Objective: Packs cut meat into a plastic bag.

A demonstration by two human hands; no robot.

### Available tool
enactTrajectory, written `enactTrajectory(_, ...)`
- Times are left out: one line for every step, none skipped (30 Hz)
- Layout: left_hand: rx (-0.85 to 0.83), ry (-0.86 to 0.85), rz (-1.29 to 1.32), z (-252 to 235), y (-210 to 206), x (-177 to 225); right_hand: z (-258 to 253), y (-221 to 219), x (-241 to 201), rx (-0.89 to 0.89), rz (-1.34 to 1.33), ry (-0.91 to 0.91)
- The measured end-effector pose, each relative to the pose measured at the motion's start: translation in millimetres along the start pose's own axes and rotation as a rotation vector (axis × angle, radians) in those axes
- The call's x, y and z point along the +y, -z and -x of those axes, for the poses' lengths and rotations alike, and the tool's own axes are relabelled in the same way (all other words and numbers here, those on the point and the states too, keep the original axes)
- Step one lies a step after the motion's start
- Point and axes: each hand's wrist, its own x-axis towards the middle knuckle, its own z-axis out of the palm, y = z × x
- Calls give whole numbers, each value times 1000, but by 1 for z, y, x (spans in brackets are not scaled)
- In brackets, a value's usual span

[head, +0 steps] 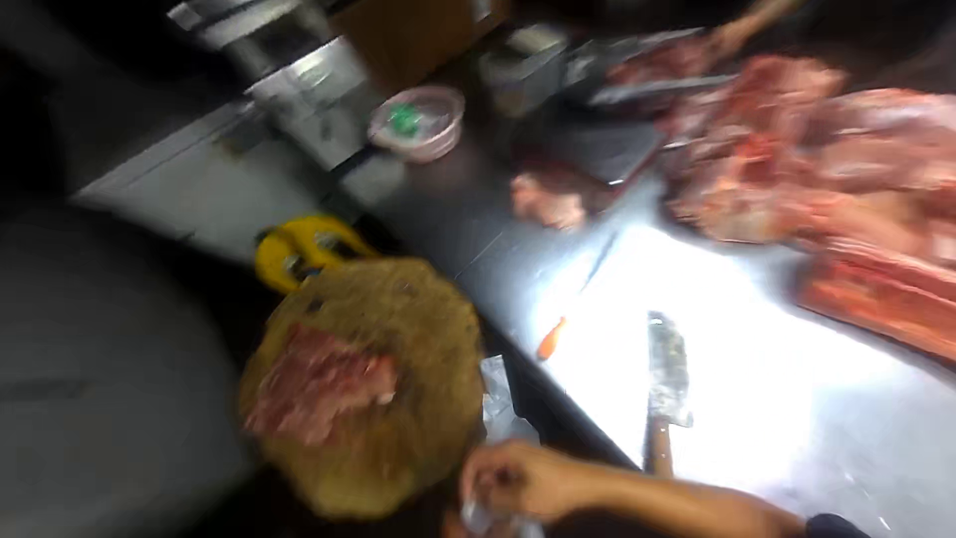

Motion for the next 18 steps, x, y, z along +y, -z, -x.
enactTrajectory(20,59,-21,-2,-13,11,3,16,-16,-22,31,59)
enactTrajectory(30,103,-77,-4,-17,17,3,35,-26,-7,44,120)
enactTrajectory(27,162,-177,-5,-17,22,1,53,-35,31,41,155)
enactTrajectory(6,241,-276,-6,-13,28,0,72,-43,94,34,177)
enactTrajectory(-10,302,-328,-7,-8,30,-2,89,-52,160,31,187)
enactTrajectory(-14,342,-306,-6,-1,30,-3,103,-59,226,35,187)
enactTrajectory(-13,356,-234,-4,9,27,-4,115,-63,295,43,181)
enactTrajectory(-5,362,-146,-1,20,25,-4,123,-64,384,60,166)
enactTrajectory(13,371,-60,1,33,26,-4,129,-61,478,81,140)
enactTrajectory(32,370,29,2,47,27,-4,133,-54,559,86,106)
enactTrajectory(58,349,119,3,65,26,-3,134,-43,629,69,64)
enactTrajectory(114,324,213,3,83,22,-1,133,-28,692,20,14)
enactTrajectory(226,282,329,2,97,15,3,129,-10,759,-37,-47)
enactTrajectory(339,218,484,-1,104,7,6,123,7,828,-84,-98)
enactTrajectory(380,153,670,-6,106,-3,9,116,24,895,-131,-135)
enactTrajectory(369,157,872,-11,104,-14,14,107,38,963,-167,-163)
enactTrajectory(333,228,949,-10,96,-21,18,98,50,1026,-172,-193)
enactTrajectory(282,306,943,-6,88,-20,21,87,59,1079,-149,-220)
